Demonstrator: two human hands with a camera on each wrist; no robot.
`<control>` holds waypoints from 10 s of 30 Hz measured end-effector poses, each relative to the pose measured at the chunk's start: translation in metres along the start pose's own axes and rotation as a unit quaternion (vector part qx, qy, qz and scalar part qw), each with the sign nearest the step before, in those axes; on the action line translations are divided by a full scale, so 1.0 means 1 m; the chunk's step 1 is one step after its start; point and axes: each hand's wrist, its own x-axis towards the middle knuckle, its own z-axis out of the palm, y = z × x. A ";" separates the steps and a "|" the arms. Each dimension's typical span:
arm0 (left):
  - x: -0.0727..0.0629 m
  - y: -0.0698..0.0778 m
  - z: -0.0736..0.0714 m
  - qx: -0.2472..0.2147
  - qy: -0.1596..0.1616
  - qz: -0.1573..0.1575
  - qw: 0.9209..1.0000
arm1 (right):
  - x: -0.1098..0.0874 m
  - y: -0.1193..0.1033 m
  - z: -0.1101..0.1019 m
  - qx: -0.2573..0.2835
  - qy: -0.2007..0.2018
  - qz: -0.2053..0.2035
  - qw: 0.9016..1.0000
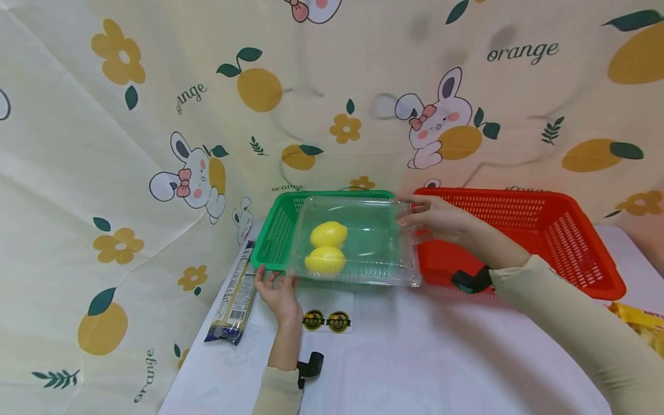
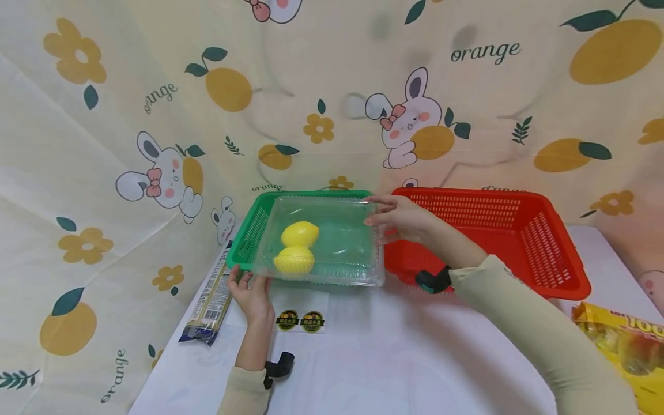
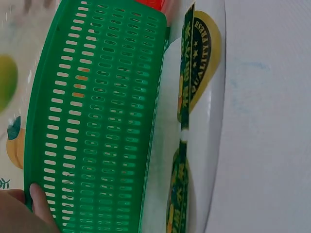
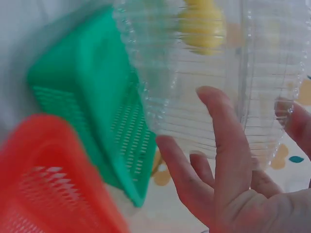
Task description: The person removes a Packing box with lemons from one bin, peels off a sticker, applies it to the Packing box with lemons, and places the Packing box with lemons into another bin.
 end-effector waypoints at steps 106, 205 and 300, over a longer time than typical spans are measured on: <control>-0.006 0.008 -0.006 0.022 -0.025 -0.036 0.999 | -0.147 0.133 0.065 -0.593 0.243 -0.107 0.760; -0.126 0.125 -0.013 -0.034 -0.285 -0.106 0.952 | -0.136 0.111 0.115 0.077 0.224 -0.329 0.914; -0.197 0.065 0.038 0.102 -0.372 0.022 0.922 | -0.116 0.108 0.151 -0.077 0.161 -0.579 0.796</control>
